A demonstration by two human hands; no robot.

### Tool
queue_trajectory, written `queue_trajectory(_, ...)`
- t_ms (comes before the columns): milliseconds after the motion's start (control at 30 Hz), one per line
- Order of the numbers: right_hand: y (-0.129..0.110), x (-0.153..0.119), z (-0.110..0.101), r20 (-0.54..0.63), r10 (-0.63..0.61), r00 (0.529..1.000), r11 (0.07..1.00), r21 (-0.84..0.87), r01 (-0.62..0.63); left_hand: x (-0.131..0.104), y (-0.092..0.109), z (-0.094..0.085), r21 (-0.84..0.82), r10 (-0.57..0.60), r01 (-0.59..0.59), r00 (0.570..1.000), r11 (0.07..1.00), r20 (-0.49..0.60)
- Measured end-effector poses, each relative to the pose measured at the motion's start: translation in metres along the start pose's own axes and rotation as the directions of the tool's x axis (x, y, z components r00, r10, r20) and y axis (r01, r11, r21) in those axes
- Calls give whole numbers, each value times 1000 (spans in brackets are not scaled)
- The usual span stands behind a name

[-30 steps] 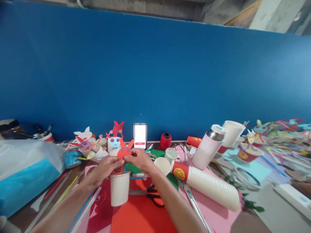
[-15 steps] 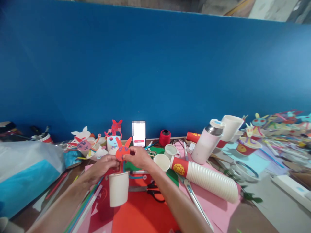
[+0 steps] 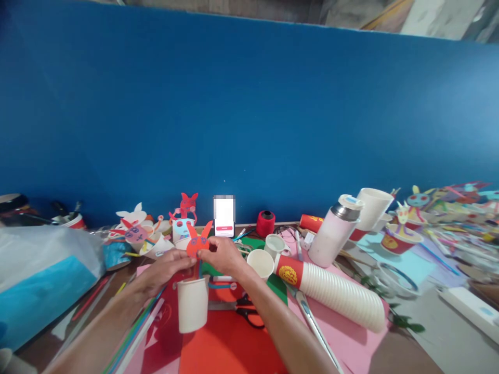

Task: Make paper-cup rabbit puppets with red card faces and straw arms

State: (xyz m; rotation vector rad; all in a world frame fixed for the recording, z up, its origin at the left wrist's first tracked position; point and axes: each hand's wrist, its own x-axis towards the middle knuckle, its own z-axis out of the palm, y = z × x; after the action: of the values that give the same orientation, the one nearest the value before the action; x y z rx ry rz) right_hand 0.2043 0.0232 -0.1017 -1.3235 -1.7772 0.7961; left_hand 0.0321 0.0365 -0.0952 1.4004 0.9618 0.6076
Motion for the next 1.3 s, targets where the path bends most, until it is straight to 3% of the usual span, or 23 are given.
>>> queue_trajectory(433,-6,-3,1,26,0,1000,998,56,-2,2,1,2,-150,66,-63,998,987,10)
queue_trajectory(733,-4,-2,3,51,-4,999,983,183,-6,0,4,3,-251,-28,23,999,968,-18)
queue_trajectory(1300,3,1,7,107,17,994,937,344,-53,4,-3,1,-323,-40,43,999,945,16)
